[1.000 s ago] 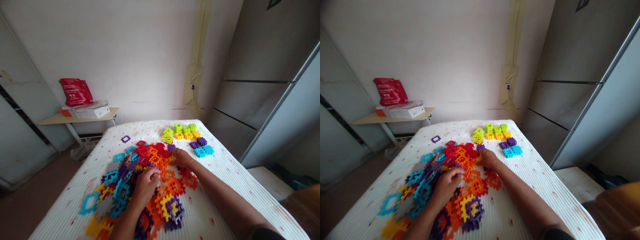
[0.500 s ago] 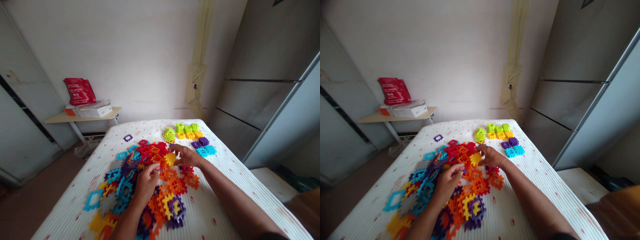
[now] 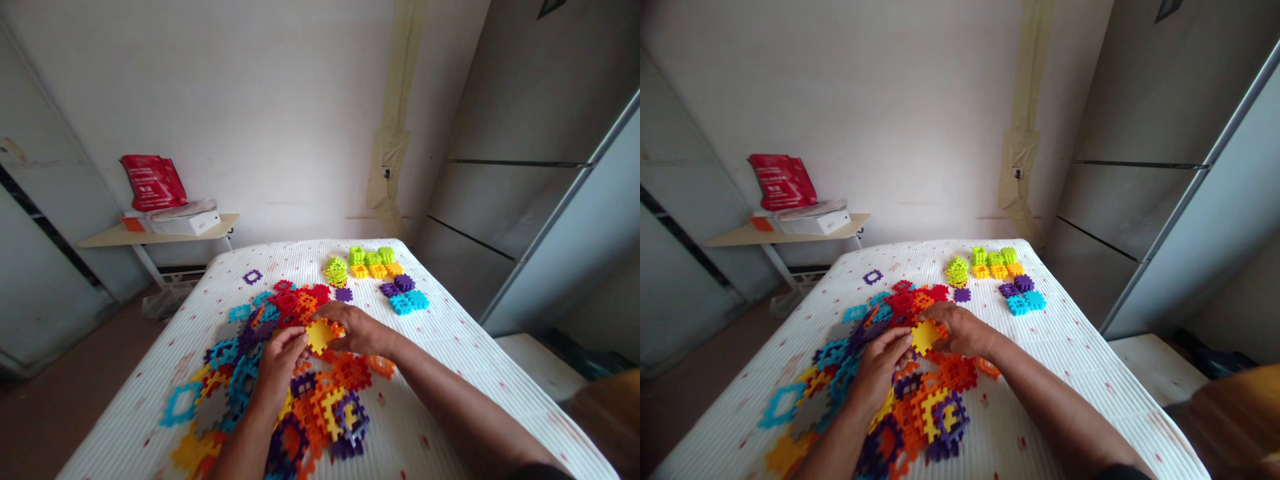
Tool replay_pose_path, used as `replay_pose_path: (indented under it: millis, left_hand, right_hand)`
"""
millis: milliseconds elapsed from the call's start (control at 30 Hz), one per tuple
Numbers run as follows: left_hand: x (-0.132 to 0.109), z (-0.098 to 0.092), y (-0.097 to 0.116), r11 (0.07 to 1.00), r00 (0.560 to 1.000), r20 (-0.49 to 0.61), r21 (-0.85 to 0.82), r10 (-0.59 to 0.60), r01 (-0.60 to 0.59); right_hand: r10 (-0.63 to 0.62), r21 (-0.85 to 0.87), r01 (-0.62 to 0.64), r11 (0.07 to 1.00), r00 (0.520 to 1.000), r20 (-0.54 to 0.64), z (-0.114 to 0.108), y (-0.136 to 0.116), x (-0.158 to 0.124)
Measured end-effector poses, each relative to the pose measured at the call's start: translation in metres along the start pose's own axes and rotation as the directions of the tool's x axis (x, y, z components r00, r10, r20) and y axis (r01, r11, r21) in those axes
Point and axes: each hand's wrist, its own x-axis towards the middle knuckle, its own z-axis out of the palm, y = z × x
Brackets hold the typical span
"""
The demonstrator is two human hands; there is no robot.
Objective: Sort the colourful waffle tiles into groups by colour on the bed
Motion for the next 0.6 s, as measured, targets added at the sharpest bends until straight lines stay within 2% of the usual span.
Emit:
replay_pose_path:
  millis: [167,300,433,533,600]
  left_hand:
    - [0.004,-0.002,-0.002,0.991,0.997,-0.073,-0.136,-0.019,0.009]
    - [0.003,0.0,0.002,0.982,0.997,-0.076,-0.19,-0.032,0.017]
    - [0.001,0.001,0.003,0.98,0.997,-0.057,-0.194,-0.048,0.036]
    - [0.0,0.002,0.004,0.985,0.999,-0.043,-0.17,-0.031,0.023]
    - [0.0,0.001,0.003,0.988,0.999,-0.049,-0.151,0.003,-0.01]
  right_hand:
    - [0.068,-0.14,-0.085,0.986,0.99,-0.123,0.008,-0.006,0.0]
    - [0.068,-0.286,-0.105,0.952,0.988,-0.137,0.019,-0.018,0.001]
    - [0.085,-0.317,-0.129,0.94,0.985,-0.149,0.026,-0.024,0.002]
    - [0.133,-0.31,-0.178,0.934,0.978,-0.16,0.016,-0.008,0.002]
    - [0.235,-0.313,-0.302,0.9,0.944,-0.234,-0.004,0.017,0.001]
